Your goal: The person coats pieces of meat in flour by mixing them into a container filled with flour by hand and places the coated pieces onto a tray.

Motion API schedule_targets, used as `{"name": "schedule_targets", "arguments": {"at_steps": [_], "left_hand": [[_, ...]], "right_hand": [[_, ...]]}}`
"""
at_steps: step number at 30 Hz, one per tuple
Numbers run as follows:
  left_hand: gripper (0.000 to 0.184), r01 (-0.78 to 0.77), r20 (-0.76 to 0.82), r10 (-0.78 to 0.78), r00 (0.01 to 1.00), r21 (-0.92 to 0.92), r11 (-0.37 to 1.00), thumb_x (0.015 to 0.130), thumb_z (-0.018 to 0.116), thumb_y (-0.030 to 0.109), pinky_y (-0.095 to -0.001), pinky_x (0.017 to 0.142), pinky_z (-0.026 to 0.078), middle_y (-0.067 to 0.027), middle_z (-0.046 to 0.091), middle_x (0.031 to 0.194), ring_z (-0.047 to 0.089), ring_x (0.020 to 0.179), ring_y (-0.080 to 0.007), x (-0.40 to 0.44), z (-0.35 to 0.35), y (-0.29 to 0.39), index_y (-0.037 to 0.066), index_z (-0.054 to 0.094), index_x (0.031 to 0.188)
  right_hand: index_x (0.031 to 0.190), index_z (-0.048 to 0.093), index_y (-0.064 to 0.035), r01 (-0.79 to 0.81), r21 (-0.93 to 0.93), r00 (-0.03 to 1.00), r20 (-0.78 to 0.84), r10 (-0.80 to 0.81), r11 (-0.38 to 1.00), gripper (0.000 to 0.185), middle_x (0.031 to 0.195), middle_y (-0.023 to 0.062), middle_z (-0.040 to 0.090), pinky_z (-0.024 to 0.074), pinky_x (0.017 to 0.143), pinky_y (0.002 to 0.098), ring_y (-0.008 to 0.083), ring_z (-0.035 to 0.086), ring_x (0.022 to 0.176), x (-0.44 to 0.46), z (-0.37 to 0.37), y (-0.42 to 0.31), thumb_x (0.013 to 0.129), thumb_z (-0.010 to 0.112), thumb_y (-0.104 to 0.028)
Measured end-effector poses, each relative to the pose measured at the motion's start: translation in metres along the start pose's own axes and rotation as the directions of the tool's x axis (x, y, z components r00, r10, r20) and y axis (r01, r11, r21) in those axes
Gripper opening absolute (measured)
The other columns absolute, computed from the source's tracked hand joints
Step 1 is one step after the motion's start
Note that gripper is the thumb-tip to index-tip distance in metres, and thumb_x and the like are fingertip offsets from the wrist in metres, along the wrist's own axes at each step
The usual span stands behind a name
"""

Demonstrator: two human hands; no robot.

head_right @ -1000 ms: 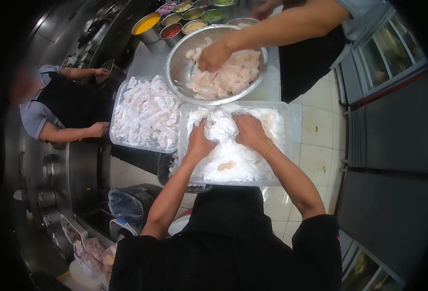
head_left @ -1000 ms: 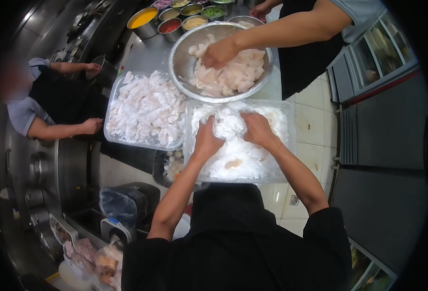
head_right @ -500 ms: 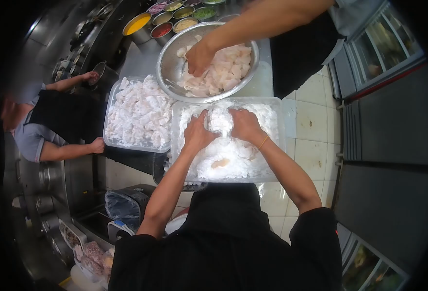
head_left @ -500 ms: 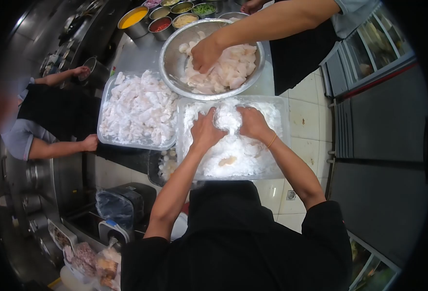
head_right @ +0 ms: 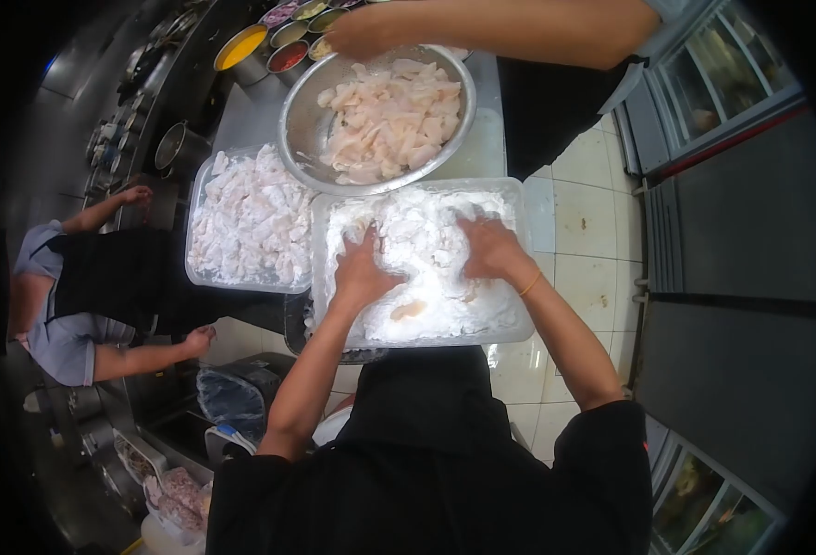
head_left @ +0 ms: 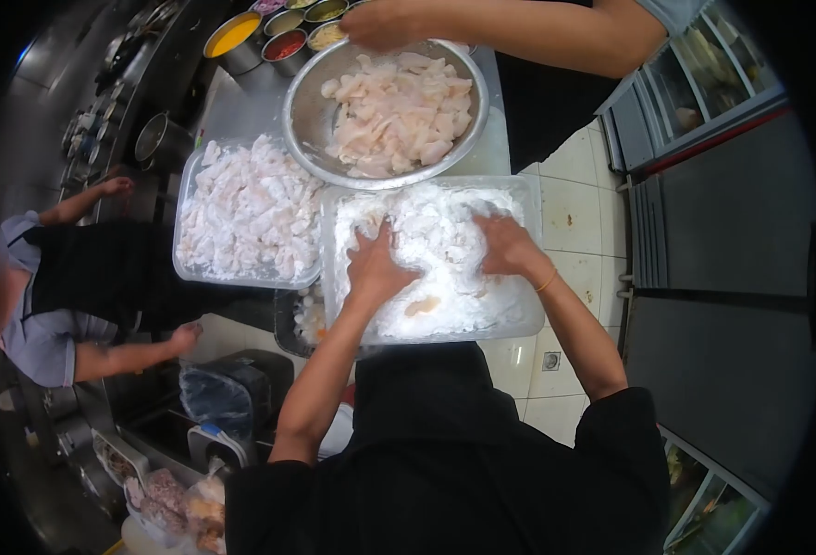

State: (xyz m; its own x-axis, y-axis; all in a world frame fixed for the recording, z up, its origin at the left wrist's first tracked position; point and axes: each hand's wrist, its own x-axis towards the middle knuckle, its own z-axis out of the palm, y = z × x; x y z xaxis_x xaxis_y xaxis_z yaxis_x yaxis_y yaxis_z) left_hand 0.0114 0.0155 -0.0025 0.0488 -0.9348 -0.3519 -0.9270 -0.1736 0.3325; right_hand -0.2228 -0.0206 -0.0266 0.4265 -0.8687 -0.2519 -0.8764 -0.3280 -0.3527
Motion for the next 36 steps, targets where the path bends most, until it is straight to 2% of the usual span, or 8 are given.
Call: {"name": "schedule_targets", "arguments": {"at_steps": [5, 11, 17, 23, 29, 32, 35, 36], "left_hand": [[0.106, -0.096, -0.02, 0.094, 0.995, -0.295, 0.951, 0.056, 0.086, 0.033, -0.04, 0.101, 0.04, -0.0334, 0.041, 0.134, 0.045, 0.124, -0.0413, 0.03, 0.021, -0.006, 0.003, 0.032, 0.142], [0.085, -0.196, -0.158, 0.12, 0.98, -0.671, 0.715, 0.062, 0.082, 0.015, -0.033, 0.102, 0.04, -0.0242, 0.054, 0.128, 0.051, 0.121, -0.0298, 0.027, 0.02, -0.022, -0.01, 0.041, 0.133], [0.071, -0.131, -0.132, 0.054, 0.99, -0.687, 0.715, 0.069, 0.075, 0.009, -0.0321, 0.099, 0.042, -0.0255, 0.057, 0.122, 0.056, 0.114, -0.0304, 0.009, -0.014, -0.036, -0.012, 0.044, 0.13], [0.083, -0.088, -0.069, 0.063, 0.996, -0.455, 0.886, 0.066, 0.079, 0.02, -0.0372, 0.097, 0.043, -0.0294, 0.057, 0.117, 0.056, 0.112, -0.0387, -0.014, -0.009, -0.026, -0.008, 0.04, 0.134], [0.093, -0.02, -0.113, -0.005, 0.994, -0.216, 0.976, 0.062, 0.083, 0.027, -0.0446, 0.099, 0.04, -0.0338, 0.045, 0.126, 0.045, 0.121, -0.0452, 0.009, 0.018, -0.001, 0.001, 0.037, 0.139], [0.091, -0.141, -0.12, 0.096, 0.988, -0.463, 0.875, 0.063, 0.082, 0.025, -0.0425, 0.098, 0.042, -0.0334, 0.047, 0.124, 0.047, 0.119, -0.0432, 0.03, 0.031, -0.017, 0.001, 0.037, 0.138], [0.083, -0.077, -0.154, -0.009, 0.988, -0.541, 0.837, 0.063, 0.081, 0.01, -0.0321, 0.091, 0.047, -0.0248, 0.06, 0.117, 0.059, 0.108, -0.0284, 0.024, 0.018, -0.017, -0.01, 0.04, 0.132], [0.087, -0.045, -0.122, -0.022, 0.992, -0.521, 0.853, 0.062, 0.082, 0.015, -0.0347, 0.094, 0.045, -0.0269, 0.056, 0.12, 0.056, 0.111, -0.0329, 0.022, 0.016, -0.02, -0.007, 0.039, 0.134]], "right_hand": [[0.134, 0.042, -0.0001, -0.094, 0.142, 0.996, 0.021, 0.092, 0.985, 0.083, 0.124, 0.0295, 0.053, 0.0408, 0.1, 0.0406, 0.0388, 0.05, 0.119, 0.018, 0.0, -0.022, 0.059, 0.073, -0.015], [0.122, 0.053, 0.0086, 0.015, 0.487, 0.983, -0.166, 0.076, 0.873, 0.071, 0.117, 0.0278, 0.059, 0.0449, 0.096, 0.0367, 0.0377, 0.057, 0.11, 0.022, -0.006, -0.017, 0.059, 0.076, -0.014], [0.12, 0.053, 0.0108, -0.099, 0.504, 0.976, -0.118, 0.182, 0.858, 0.068, 0.114, 0.0283, 0.06, 0.0443, 0.097, 0.036, 0.0369, 0.058, 0.11, 0.007, -0.02, -0.018, 0.06, 0.073, -0.013], [0.132, 0.046, -0.0001, -0.221, 0.07, 0.973, 0.08, 0.215, 0.973, 0.078, 0.13, 0.0274, 0.05, 0.04, 0.102, 0.0395, 0.0337, 0.046, 0.124, -0.008, -0.026, -0.027, 0.06, 0.071, -0.013], [0.131, 0.048, -0.001, -0.122, 0.19, 0.993, 0.013, 0.121, 0.974, 0.078, 0.129, 0.0285, 0.05, 0.0413, 0.101, 0.0411, 0.0401, 0.048, 0.12, 0.02, 0.0, -0.017, 0.059, 0.073, -0.013], [0.131, 0.047, -0.0003, -0.041, 0.368, 0.992, -0.099, 0.082, 0.929, 0.078, 0.126, 0.0288, 0.051, 0.0423, 0.099, 0.041, 0.0407, 0.05, 0.117, 0.023, 0.001, -0.008, 0.059, 0.073, -0.013], [0.129, 0.047, 0.0038, -0.099, 0.316, 0.965, -0.202, 0.168, 0.944, 0.079, 0.116, 0.0277, 0.057, 0.0441, 0.095, 0.0406, 0.0413, 0.055, 0.109, 0.013, -0.005, -0.01, 0.056, 0.075, -0.012], [0.131, 0.046, 0.0032, -0.152, 0.283, 0.977, -0.102, 0.187, 0.947, 0.08, 0.118, 0.0278, 0.056, 0.0435, 0.097, 0.0404, 0.04, 0.053, 0.111, 0.011, -0.008, -0.011, 0.057, 0.074, -0.012]]}}
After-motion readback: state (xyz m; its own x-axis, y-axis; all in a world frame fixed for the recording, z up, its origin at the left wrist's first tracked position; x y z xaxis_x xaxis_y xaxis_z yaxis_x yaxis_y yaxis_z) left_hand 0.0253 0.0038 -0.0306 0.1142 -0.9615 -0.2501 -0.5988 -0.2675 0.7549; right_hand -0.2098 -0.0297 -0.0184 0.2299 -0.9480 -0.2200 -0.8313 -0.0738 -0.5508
